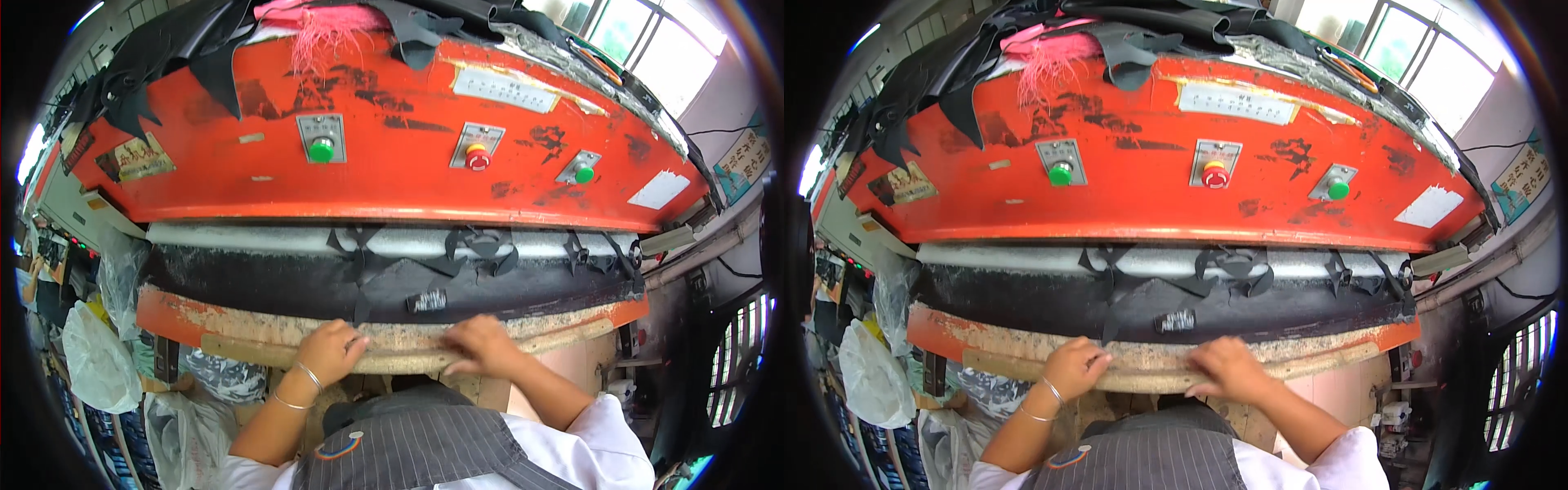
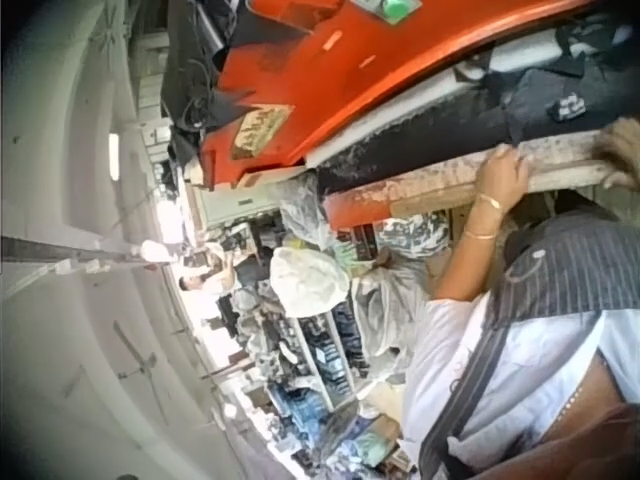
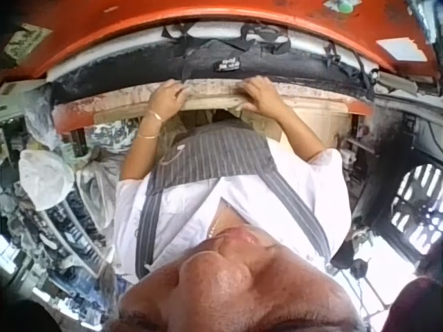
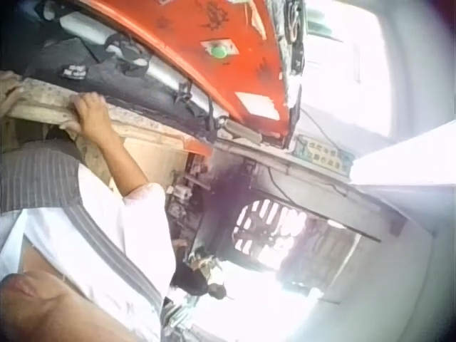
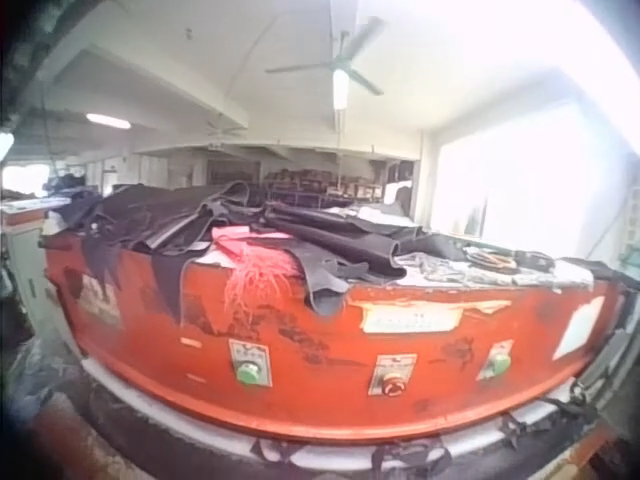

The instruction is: Operate a clicker press to cut shoe components from a sheet of leather.

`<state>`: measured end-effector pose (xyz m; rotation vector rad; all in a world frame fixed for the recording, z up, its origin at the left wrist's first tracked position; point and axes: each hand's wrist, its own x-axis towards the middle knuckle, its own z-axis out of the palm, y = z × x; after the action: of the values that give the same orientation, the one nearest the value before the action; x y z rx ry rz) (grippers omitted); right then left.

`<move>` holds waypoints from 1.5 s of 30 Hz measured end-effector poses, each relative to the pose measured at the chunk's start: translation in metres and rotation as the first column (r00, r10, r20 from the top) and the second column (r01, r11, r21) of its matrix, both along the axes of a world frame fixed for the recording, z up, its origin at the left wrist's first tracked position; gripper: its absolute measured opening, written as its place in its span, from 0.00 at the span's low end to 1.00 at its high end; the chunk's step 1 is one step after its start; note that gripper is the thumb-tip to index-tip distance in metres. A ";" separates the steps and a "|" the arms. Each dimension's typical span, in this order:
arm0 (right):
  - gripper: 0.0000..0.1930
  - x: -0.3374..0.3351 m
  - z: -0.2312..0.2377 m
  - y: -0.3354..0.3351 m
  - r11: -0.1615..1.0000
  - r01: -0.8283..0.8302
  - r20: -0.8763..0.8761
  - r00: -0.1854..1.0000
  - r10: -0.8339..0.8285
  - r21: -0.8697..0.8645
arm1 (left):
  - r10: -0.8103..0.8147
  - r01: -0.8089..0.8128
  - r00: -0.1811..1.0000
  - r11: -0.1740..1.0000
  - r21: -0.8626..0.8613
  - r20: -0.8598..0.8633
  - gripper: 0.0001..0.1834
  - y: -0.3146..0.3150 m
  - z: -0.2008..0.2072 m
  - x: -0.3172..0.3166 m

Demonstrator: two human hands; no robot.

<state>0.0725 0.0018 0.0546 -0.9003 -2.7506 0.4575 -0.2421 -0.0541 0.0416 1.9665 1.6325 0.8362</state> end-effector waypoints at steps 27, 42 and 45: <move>0.09 -0.273 -0.032 0.349 0.456 -0.851 0.124 0.498 0.858 0.261 | -0.031 0.094 0.948 0.978 0.184 -0.317 0.25 0.189 -0.058 -0.039; 0.12 -0.063 -0.033 0.363 0.835 0.549 -0.104 0.833 -0.544 0.028 | 0.031 -0.033 0.999 0.991 0.126 0.014 0.29 0.308 -0.079 -0.070; 0.11 -0.063 -0.052 0.368 0.803 0.595 -0.083 0.799 -0.595 -0.022 | 0.051 -0.046 0.998 0.985 0.168 -0.026 0.22 0.321 -0.091 -0.071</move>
<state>0.0093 0.3694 0.0023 -1.6181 -2.2077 0.3511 -0.3130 0.2670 -0.0490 2.0681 1.6816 0.9958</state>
